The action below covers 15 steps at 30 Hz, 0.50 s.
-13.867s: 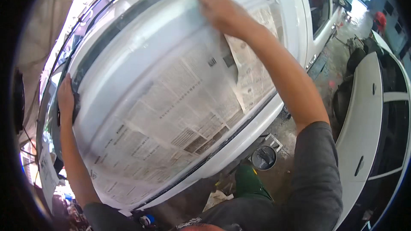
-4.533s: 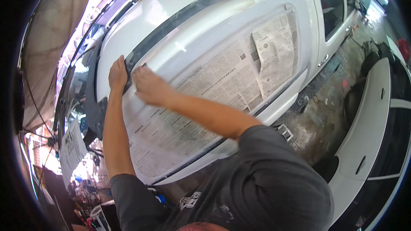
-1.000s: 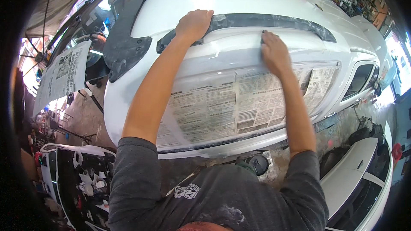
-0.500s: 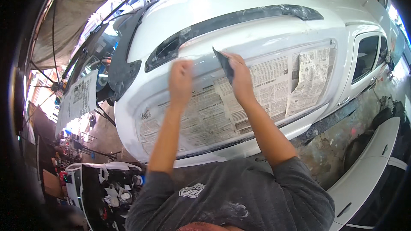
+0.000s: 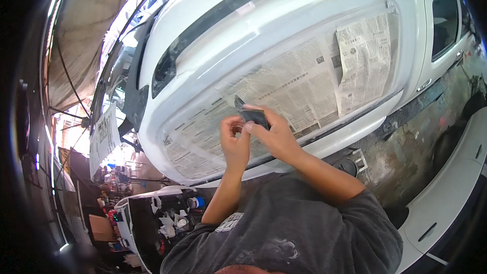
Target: The person sands the roof and a black trim piece of a white truck using a sanding block dipped in a bucket of water, then wipes the surface with a cloth.
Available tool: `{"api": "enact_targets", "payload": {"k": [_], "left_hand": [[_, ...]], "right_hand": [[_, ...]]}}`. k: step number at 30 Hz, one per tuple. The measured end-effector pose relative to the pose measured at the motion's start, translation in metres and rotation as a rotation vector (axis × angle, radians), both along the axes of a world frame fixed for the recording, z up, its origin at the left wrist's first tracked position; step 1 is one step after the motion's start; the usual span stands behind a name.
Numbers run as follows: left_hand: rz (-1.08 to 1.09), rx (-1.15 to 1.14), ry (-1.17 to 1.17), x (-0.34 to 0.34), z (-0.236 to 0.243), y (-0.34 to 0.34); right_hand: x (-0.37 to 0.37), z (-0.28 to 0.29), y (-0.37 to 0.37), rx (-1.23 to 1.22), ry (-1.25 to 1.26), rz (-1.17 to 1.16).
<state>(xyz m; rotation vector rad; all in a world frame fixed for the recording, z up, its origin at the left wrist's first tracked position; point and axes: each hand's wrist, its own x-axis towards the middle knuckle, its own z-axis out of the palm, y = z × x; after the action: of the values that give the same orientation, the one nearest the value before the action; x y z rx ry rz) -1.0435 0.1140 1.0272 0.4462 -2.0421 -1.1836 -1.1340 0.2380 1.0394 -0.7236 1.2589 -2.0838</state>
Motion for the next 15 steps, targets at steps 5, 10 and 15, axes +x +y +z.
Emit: {"api": "enact_targets", "payload": {"k": [5, 10, 15], "left_hand": [[0.023, 0.177, -0.083, -0.007, -0.005, 0.018], [-0.056, 0.298, -0.153, -0.01, 0.0, 0.031], [0.162, -0.134, 0.012, -0.027, 0.032, 0.0]], "right_hand": [[-0.018, -0.034, 0.014, -0.006, 0.014, -0.087], [-0.048, -0.036, 0.024, 0.058, -0.106, 0.089], [-0.072, 0.016, -0.034, 0.003, 0.221, -0.02]]}}
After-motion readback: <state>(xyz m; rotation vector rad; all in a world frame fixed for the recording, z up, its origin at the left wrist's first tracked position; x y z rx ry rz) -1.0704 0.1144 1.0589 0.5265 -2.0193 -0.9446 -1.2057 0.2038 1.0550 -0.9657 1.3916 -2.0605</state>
